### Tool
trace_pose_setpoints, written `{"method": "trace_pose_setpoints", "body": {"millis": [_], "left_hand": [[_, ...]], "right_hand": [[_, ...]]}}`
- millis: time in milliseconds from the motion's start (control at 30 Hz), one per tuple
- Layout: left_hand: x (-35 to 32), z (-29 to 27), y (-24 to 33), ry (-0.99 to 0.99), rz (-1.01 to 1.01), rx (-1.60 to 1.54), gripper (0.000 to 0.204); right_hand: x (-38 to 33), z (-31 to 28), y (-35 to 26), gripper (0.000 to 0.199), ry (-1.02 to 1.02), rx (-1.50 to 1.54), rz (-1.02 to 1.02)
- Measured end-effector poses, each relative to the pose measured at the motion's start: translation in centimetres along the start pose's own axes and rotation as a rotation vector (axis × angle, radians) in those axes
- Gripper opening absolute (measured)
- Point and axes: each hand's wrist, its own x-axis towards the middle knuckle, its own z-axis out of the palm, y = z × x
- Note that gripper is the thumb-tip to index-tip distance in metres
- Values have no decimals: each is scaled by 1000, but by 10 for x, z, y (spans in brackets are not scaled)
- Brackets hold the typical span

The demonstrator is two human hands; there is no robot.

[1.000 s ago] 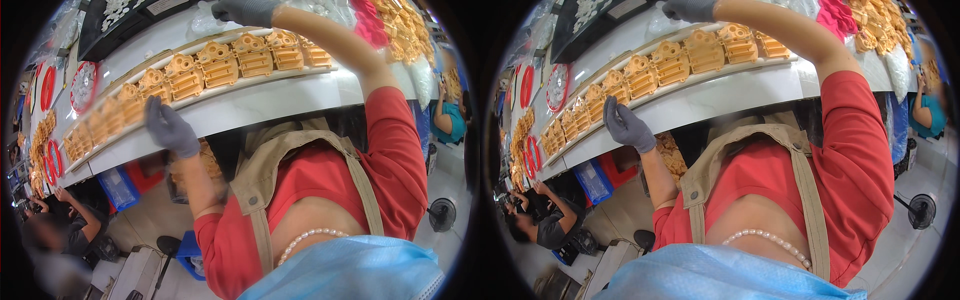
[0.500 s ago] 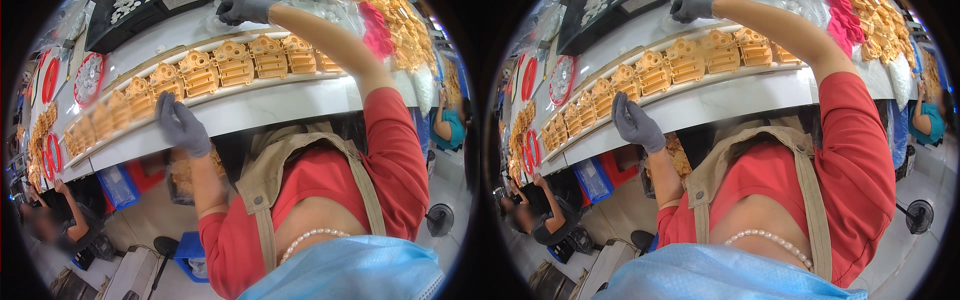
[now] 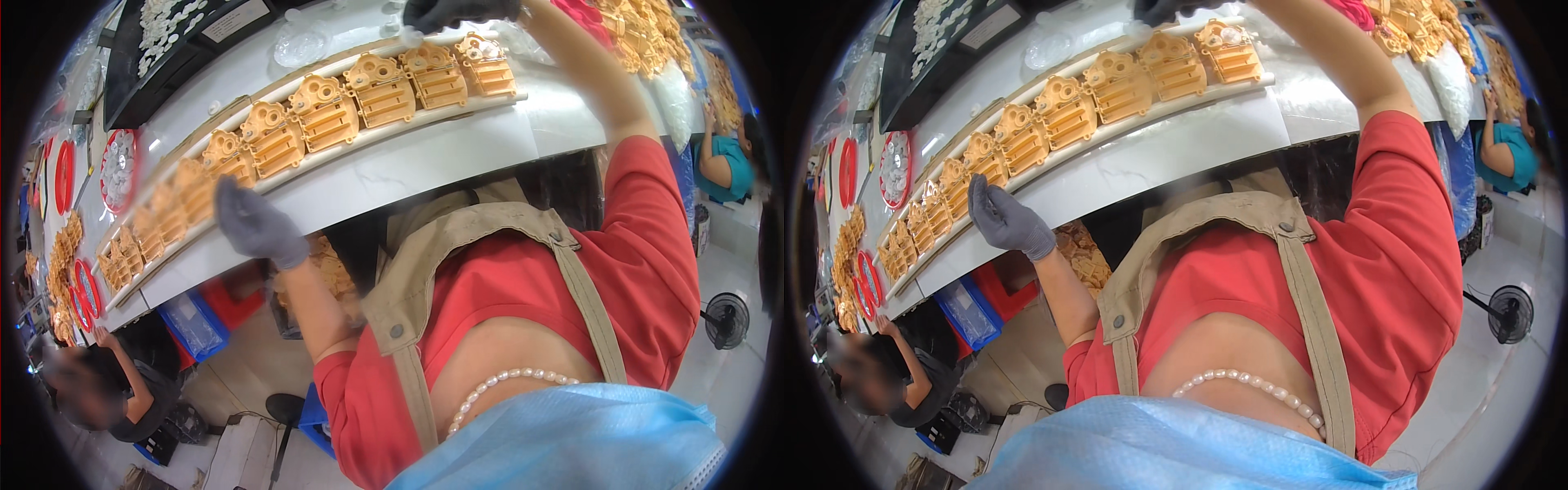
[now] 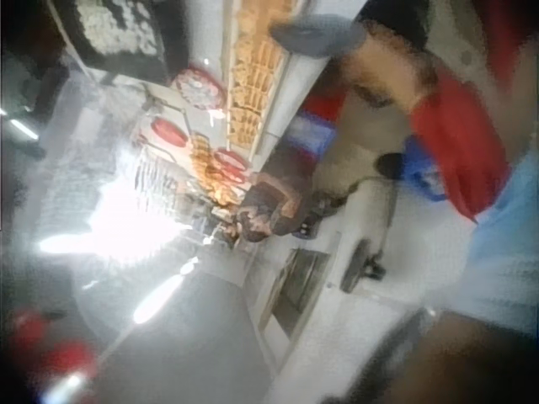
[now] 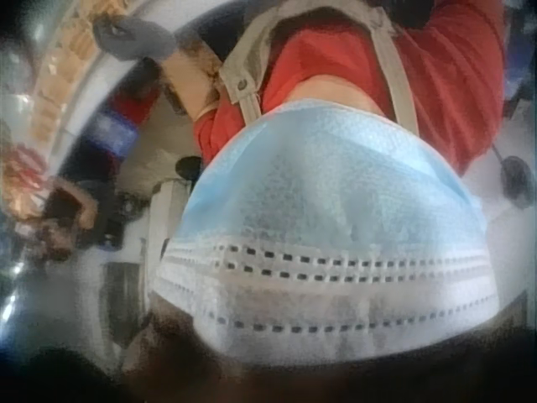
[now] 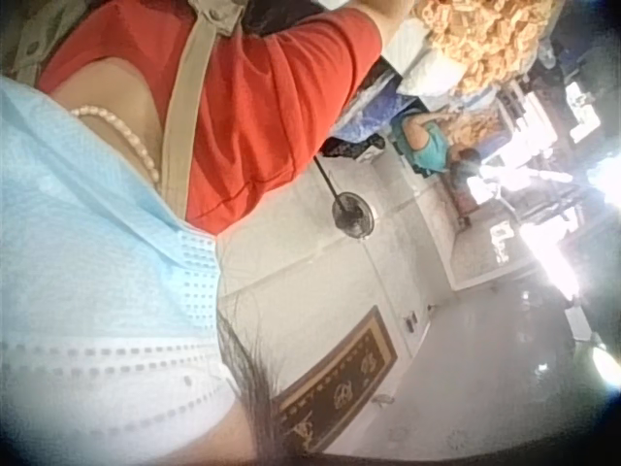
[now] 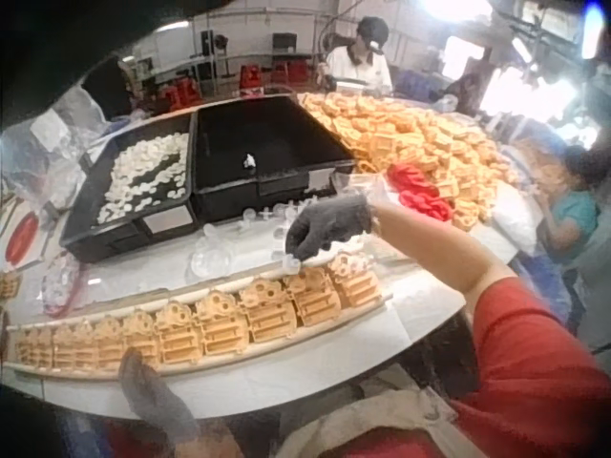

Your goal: Assemble small plastic toy train components on an industrial production line.

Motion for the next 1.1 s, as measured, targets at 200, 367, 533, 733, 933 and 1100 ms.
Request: {"method": "trace_pose_setpoints", "body": {"millis": [200, 367, 533, 733, 933, 1100], "left_hand": [[0, 3, 0, -5, 20, 14, 21], [0, 4, 3, -13, 13, 68, 20], [-1, 3, 0, -11, 0, 50, 21], [0, 5, 5, -20, -19, 6, 22], [-1, 0, -1, 2, -13, -21, 24], [2, 2, 6, -11, -41, -101, 21]], "right_hand": [[32, 1, 67, 28, 71, -322, -231], [39, 7, 65, 28, 109, -369, -148], [38, 1, 64, 25, 108, -340, -109], [41, 1, 55, 27, 523, -435, -359], [65, 22, 27, 27, 677, -755, -517], [93, 14, 14, 17, 612, -769, -453]]}}
